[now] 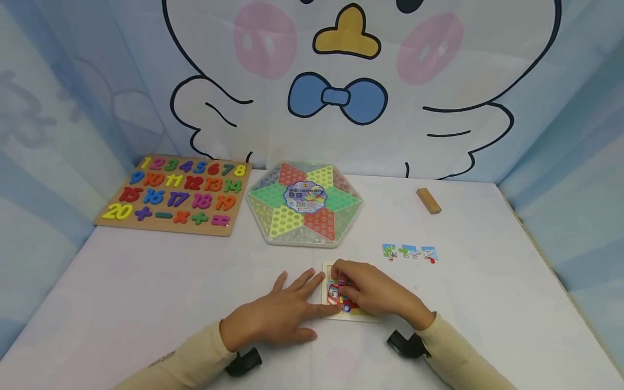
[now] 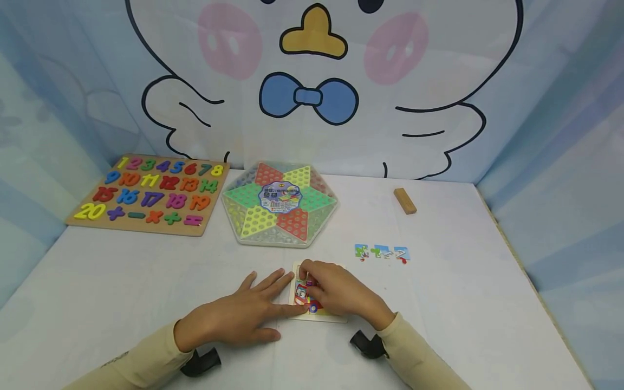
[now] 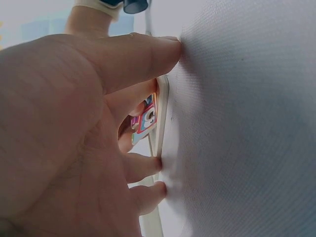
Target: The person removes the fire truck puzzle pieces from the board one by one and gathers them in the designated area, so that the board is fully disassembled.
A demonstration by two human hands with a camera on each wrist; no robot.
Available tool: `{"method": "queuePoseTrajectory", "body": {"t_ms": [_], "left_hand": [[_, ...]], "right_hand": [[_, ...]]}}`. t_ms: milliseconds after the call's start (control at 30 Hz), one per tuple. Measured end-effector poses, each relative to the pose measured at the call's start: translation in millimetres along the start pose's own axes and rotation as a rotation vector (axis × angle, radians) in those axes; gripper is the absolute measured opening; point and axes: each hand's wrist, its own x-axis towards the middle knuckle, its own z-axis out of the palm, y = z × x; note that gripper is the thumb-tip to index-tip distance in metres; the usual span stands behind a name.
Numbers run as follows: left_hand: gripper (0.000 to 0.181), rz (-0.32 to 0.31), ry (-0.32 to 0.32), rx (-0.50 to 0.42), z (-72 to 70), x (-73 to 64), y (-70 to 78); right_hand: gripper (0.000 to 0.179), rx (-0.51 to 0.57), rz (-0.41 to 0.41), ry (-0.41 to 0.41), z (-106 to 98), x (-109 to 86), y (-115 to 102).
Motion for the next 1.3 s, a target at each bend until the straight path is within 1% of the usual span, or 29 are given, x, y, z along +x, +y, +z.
{"method": "queuePoseTrajectory", "body": {"t_ms": [367,567,733,833,933,1067,1200,1300], "left_hand": [[0.058,-0.011,-0.003,-0.005,0.2,1.1,-0.1],[0.058,-0.016,0.0,0.005,1.1,2.4,-0.8],[0.058,-0.02,-0.005,-0.007,0.8,3.1,-1.2],[0.058,-0.017,-0.004,-0.01,0.4,3.2,-1.0],[0.059,-0.019,0.001,-0.013,0.5,3.4,-0.6],[0.06,-0.025,-0.005,-0.021,0.8,4.0,0.2],[0.059,-0.031,-0.008,-0.02,0.6,3.6,0.5],[0.06,-0.035,-0.007,-0.021,0.6,2.9,0.5]], "right_hand": [[0.016,0.068,0.003,-0.009,-2,2.1,2],[0.014,0.111,0.022,-0.015,-4,3.4,4],[0.01,0.121,0.016,0.002,-9,2.4,5],[0.006,0.119,0.016,0.056,-20,-2.0,5],[0.007,0.108,0.018,0.154,-36,-9.2,6],[0.012,0.053,0.019,0.286,-59,-22.1,8],[0.015,-0.004,0.034,0.343,-74,-33.5,15],[0.016,-0.027,0.086,0.343,-78,-40.8,23]]}}
